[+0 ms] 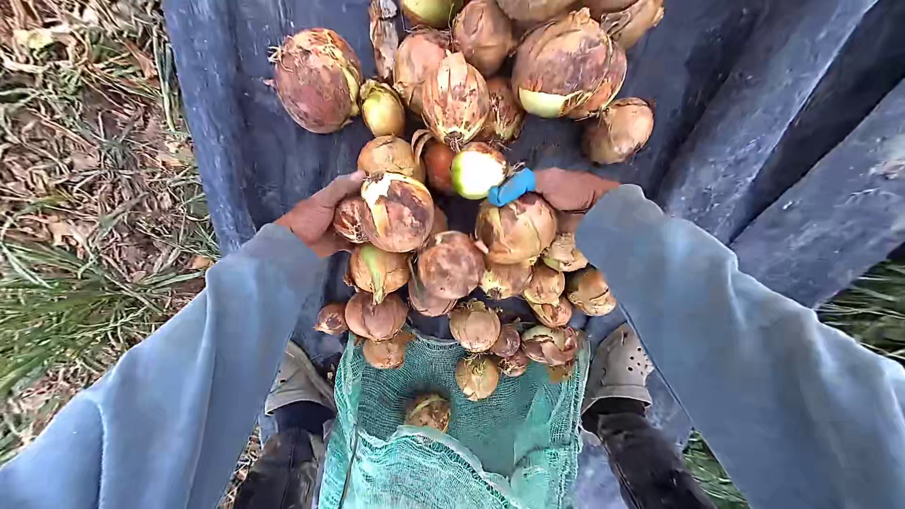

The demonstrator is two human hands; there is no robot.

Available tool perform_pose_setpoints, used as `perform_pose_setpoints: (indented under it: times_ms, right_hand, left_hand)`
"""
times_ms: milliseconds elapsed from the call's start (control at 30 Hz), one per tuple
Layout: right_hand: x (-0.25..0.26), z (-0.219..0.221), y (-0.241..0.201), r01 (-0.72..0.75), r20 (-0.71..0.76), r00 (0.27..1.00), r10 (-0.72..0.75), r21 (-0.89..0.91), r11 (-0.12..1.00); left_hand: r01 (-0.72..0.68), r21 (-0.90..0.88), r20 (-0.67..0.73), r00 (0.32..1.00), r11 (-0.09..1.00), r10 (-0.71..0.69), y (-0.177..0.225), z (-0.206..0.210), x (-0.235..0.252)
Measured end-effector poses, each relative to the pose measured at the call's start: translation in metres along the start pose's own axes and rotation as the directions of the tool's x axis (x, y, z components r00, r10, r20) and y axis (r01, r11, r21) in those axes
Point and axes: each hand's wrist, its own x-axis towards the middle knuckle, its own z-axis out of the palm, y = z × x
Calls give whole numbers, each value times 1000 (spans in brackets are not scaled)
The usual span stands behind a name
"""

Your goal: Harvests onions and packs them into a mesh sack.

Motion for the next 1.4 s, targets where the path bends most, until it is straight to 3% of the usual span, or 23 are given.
perform_pose_setpoints:
  times_ms: [67,167,267,300,400,533,600,667,733,767,800,833,867,900,967,1033,1067,1133,1233,1300,1400]
  right_hand:
    - [8,12,-3,-42,-9,999,41,-144,989]
    - [18,27,15,40,-146,989,-27,89,995]
    - [26,31,27,149,-224,966,-127,85,985]
    - [21,34,33,142,-203,971,-126,69,987]
    - [-13,51,45,84,-162,984,-74,55,995]
    - [-100,110,89,-85,-266,960,83,7,996]
    - [-137,147,132,-257,-216,946,242,-46,965]
    - [-181,180,166,-389,-49,921,387,-161,907]
    - [-214,184,173,-330,57,928,368,-333,883]
    - [-223,175,166,-264,-3,959,285,-380,886]
    - [-226,157,156,-221,-145,974,175,-420,880]
    - [-224,132,145,-223,-322,944,74,-454,863]
    - [-216,104,136,-259,-479,878,1,-472,843]
    - [-201,74,128,-321,-599,800,-15,-449,834]
    - [-161,27,132,-408,-721,688,78,-296,864]
    - [-124,9,147,-398,-706,681,196,-132,908]
    - [-113,7,149,-386,-690,695,204,-117,915]
    - [-105,8,140,-351,-610,760,225,-95,931]
    - [-102,23,132,-287,-374,891,257,-27,957]
    - [-94,46,145,-268,-278,919,278,73,961]
    - [-87,82,175,-267,-271,917,292,127,955]
  left_hand:
    - [22,5,48,999,1000,-23,-6,6,8]
    - [39,-22,110,993,999,-36,-8,15,24]
    - [41,-63,200,979,997,-27,-9,16,33]
    - [47,-77,206,978,996,-30,-12,21,24]
    - [40,13,31,999,999,-41,-5,60,-27]
    - [206,57,-70,977,977,-202,-66,97,-106]
    - [244,152,-8,969,958,-245,-119,105,-141]
    - [231,415,173,929,880,-326,-161,114,-176]
    - [136,630,238,904,765,-356,-169,128,-203]
    - [66,669,177,953,740,-245,-165,130,-212]
    - [-8,705,60,997,709,-48,-159,126,-214]
    - [-33,752,-93,983,659,155,-152,116,-206]
    - [-8,773,-231,928,635,292,-146,99,-192]
    - [45,756,-352,869,653,348,-142,80,-174]
    - [136,624,-545,782,770,303,-146,49,-132]
    - [142,498,-622,745,855,239,-153,39,-101]
    - [118,472,-609,760,874,226,-151,39,-94]
    - [81,441,-488,857,894,163,-139,42,-88]
    - [137,349,-277,960,927,-37,-128,61,-81]
    - [147,358,-161,982,922,-94,-128,77,-71]
    - [276,343,-35,959,898,-282,-128,101,-73]
